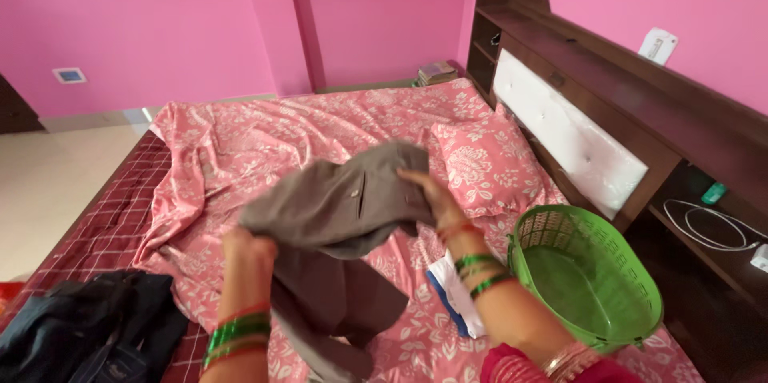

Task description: The person folds grey trousers and a dark blue garment by hand on a bed, smoothing the fabric and aligning the edges before placing them near a laundry basket.

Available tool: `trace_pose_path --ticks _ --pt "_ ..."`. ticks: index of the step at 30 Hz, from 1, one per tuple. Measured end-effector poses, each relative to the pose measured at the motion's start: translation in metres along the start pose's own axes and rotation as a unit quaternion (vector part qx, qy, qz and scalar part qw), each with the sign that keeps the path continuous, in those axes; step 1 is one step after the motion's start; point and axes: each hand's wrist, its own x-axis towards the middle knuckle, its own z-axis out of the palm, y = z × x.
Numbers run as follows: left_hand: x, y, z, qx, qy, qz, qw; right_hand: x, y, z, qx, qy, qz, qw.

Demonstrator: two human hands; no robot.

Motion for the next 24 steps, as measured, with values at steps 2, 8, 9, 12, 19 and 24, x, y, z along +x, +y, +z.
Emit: trace_pose_path --ticks 2,8,9,12,19,24 --pt "-0.009 -0.008 -0.020 0.012 0.002 -0.005 1.000 0.003 -0.053 0.039 -0.117 0.042 -0.030 0.992" --pt "-0.050 -0.001 -0.050 0.236 -0.016 0.089 0.967 0.056 -0.160 0.135 -0.226 -0.056 -0.028 0.972" --pt "-0.059 0.005 -0.040 0.232 -0.020 0.095 0.968 0.058 -0.176 0.149 -0.231 -0.060 -0.034 0.971" --pt "-0.101 0.023 -0.006 0.276 -0.032 0.339 0.899 0.043 -0.220 0.192 -0.279 -0.063 -0.056 0.956" --pt "-0.181 0.010 0.060 0.352 -0.252 0.337 0.836 0.033 -0.279 0.241 -0.311 -0.146 -0.139 0.929" --pt "-0.173 0.010 0.057 0.304 -0.161 0.403 0.848 0.064 -0.261 0.228 -0.446 -0.056 -0.183 0.874"
